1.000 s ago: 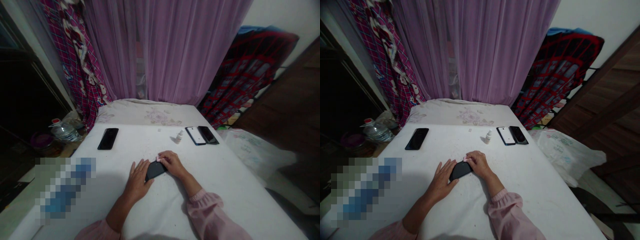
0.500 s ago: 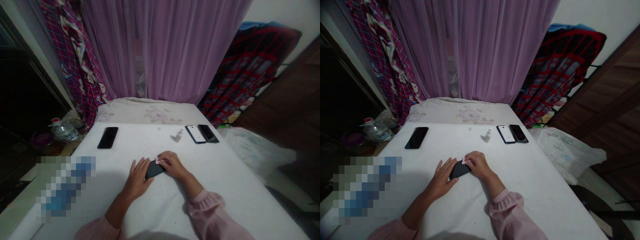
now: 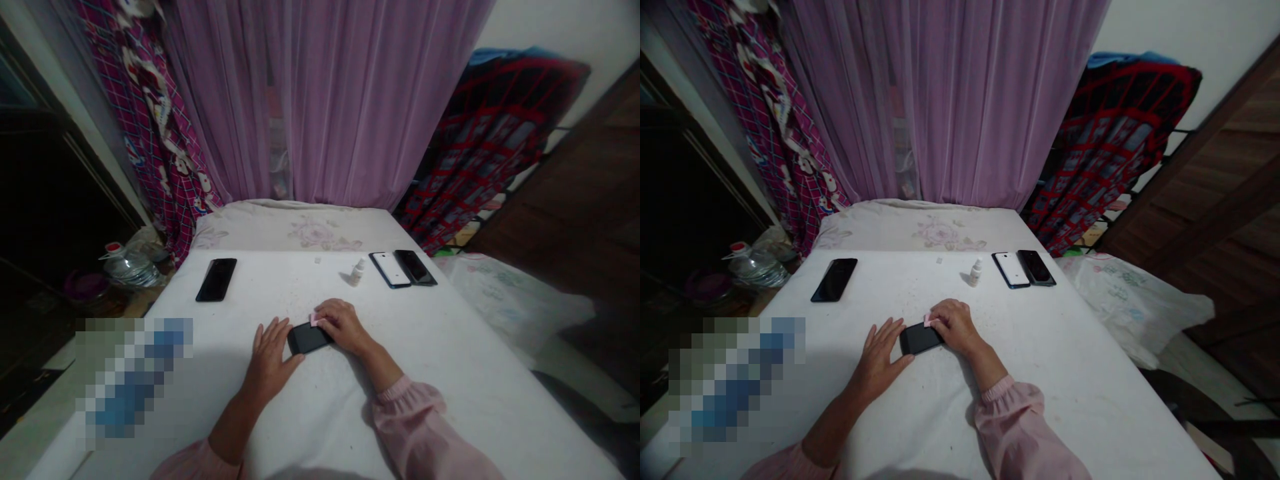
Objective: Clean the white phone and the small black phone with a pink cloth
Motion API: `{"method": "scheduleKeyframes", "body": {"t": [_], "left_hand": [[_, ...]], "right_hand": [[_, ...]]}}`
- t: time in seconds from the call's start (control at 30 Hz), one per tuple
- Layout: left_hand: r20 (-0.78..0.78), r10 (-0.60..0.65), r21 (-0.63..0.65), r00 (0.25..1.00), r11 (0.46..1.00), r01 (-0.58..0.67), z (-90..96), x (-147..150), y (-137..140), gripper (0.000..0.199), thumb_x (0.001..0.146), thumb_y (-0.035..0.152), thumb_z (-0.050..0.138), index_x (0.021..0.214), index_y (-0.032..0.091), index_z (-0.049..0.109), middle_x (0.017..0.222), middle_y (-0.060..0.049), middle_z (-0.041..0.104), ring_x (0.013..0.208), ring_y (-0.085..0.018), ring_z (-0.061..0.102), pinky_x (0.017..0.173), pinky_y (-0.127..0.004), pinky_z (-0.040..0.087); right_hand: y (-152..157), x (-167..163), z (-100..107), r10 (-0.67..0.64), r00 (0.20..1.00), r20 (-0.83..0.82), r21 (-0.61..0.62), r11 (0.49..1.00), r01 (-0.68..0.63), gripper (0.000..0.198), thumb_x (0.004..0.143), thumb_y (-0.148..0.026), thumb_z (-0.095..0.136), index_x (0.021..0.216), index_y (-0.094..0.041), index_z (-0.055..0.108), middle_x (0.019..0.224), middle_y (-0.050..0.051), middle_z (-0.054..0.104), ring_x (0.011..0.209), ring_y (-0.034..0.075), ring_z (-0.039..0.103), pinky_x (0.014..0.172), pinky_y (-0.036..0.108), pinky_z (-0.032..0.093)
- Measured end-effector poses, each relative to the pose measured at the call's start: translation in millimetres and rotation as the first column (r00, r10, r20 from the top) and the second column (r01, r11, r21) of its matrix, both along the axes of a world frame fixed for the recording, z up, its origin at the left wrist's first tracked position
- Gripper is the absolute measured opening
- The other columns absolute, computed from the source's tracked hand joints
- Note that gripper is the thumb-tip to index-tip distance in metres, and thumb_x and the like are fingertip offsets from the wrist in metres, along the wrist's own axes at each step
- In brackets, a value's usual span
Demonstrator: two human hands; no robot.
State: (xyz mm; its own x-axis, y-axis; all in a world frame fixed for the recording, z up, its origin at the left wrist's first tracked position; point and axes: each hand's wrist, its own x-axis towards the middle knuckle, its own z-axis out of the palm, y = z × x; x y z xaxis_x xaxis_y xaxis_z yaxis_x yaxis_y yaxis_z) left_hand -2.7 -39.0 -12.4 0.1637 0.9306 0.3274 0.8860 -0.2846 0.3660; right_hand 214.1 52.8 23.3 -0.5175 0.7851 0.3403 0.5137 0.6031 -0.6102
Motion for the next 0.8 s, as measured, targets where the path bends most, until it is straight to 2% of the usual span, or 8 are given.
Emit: {"method": "scheduleKeyframes", "body": {"t": [0.2,0.3,0.43,0.53,0.6,0.8], "left_hand": [[-0.006,-0.004,-0.004,1.000,1.000,0.004,1.3,1.4,2.5,0.051,0.086,0.036,0.063,0.132,0.020,0.052,0.139,-0.012,0.057,0.135,-0.033,0.046,0.114,-0.061,0.027],[-0.009,-0.012,-0.008,1.000,1.000,0.012,2.2,1.1,2.3,0.050,0.085,0.035,0.064,0.132,0.019,0.053,0.140,-0.013,0.057,0.136,-0.033,0.045,0.114,-0.061,0.027],[-0.006,-0.008,-0.027,1.000,1.000,0.008,3.5,1.8,2.5,0.052,0.085,0.035,0.065,0.132,0.019,0.053,0.141,-0.013,0.056,0.136,-0.033,0.044,0.115,-0.061,0.025],[0.004,-0.015,-0.039,1.000,0.999,0.015,4.4,2.8,3.1,0.051,0.084,0.036,0.065,0.132,0.020,0.053,0.141,-0.013,0.056,0.137,-0.033,0.044,0.115,-0.062,0.024],[0.008,-0.017,-0.036,1.000,0.999,0.018,4.8,3.3,3.5,0.050,0.084,0.035,0.065,0.131,0.021,0.054,0.141,-0.012,0.056,0.137,-0.033,0.044,0.115,-0.062,0.024],[-0.006,-0.006,-0.045,1.000,0.999,0.005,5.9,4.8,3.9,0.054,0.083,0.035,0.068,0.133,0.021,0.053,0.140,-0.012,0.057,0.137,-0.032,0.044,0.115,-0.060,0.024]], "right_hand": [[-9.3,-20.3,6.5,0.055,0.991,0.119,-0.021,0.998,-0.053,0.011,0.085,-0.025,0.068,0.091,-0.030,0.075,0.119,0.003,0.070,0.123,0.027,0.052,0.102,0.049,0.029],[-7.0,-5.6,3.7,0.037,0.988,0.152,-0.025,0.999,-0.034,0.013,0.085,-0.026,0.066,0.094,-0.030,0.075,0.124,0.004,0.068,0.128,0.028,0.049,0.104,0.050,0.029],[-1.8,29.6,0.5,-0.054,0.981,0.186,-0.022,0.998,0.059,0.015,0.085,-0.028,0.065,0.094,-0.031,0.076,0.125,0.005,0.067,0.131,0.031,0.046,0.105,0.052,0.031],[-2.8,37.9,2.5,-0.085,0.975,0.207,-0.040,0.995,0.095,0.015,0.084,-0.026,0.066,0.093,-0.031,0.077,0.127,0.004,0.066,0.133,0.032,0.045,0.106,0.053,0.030],[-5.9,27.7,4.9,-0.071,0.975,0.209,-0.049,0.995,0.083,0.014,0.083,-0.025,0.067,0.091,-0.031,0.077,0.127,0.004,0.066,0.134,0.032,0.043,0.107,0.053,0.029],[-13.9,-31.9,12.1,0.028,0.987,0.158,-0.077,0.997,-0.015,0.012,0.083,-0.027,0.069,0.093,-0.032,0.076,0.129,0.003,0.065,0.135,0.030,0.042,0.108,0.051,0.025]]}}
